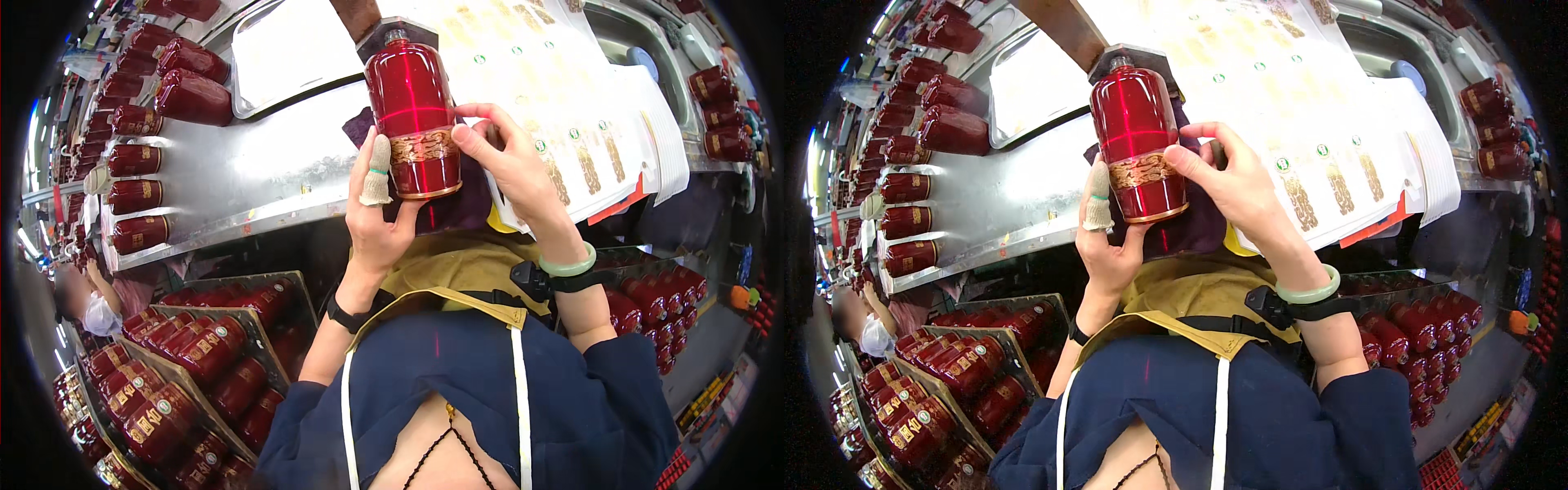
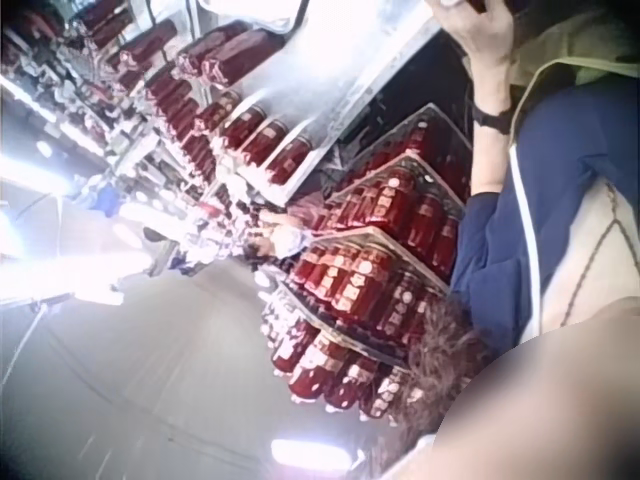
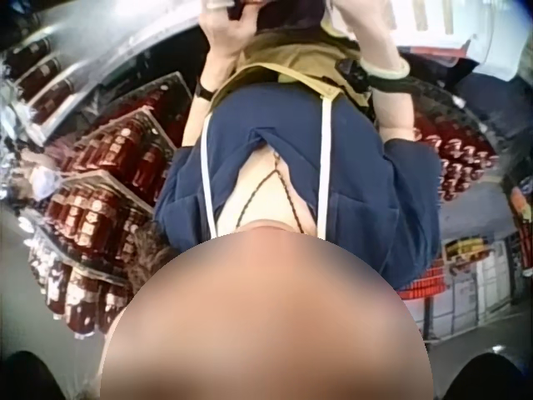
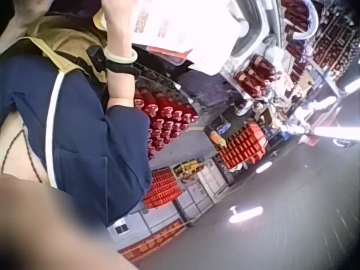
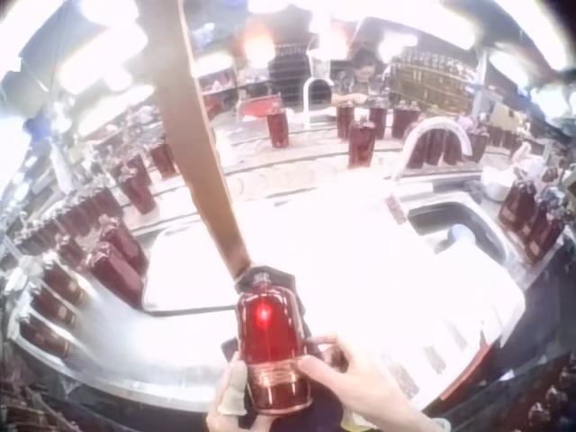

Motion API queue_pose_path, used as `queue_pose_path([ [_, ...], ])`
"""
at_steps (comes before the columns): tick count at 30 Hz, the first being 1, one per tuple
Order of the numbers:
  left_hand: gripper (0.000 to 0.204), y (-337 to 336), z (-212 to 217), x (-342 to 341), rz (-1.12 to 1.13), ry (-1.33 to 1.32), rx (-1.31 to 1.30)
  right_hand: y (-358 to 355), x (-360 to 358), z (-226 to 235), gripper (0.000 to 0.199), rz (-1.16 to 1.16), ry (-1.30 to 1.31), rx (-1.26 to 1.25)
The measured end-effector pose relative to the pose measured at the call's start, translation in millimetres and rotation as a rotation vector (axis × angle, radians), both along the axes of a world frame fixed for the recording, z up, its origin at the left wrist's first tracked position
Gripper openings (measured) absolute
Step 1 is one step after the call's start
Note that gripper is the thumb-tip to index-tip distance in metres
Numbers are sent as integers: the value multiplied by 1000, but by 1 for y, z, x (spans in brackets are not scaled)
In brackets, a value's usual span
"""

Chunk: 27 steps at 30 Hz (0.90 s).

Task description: The person is manually applying decorative labels to red liquor bottles at a factory station.

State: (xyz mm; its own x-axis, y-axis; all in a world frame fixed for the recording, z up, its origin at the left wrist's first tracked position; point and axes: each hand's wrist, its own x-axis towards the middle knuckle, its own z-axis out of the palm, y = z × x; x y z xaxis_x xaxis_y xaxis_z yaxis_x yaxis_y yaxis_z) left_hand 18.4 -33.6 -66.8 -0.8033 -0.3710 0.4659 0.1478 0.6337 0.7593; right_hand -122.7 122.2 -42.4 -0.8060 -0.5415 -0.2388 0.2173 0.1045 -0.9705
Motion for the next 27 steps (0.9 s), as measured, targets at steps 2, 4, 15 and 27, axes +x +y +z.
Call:
queue_pose_path([
  [2,75,1,-2,0,8,18,-71,-2,2,2,52,-3,-1,24],
  [4,75,1,-3,0,13,37,-145,-3,4,3,52,31,43,-9],
  [15,72,0,-3,1,11,-5,-232,-4,6,4,53,23,1,-45],
  [27,88,19,27,-5,99,-145,-453,6,1,-3,55,-7,-118,-120],
])
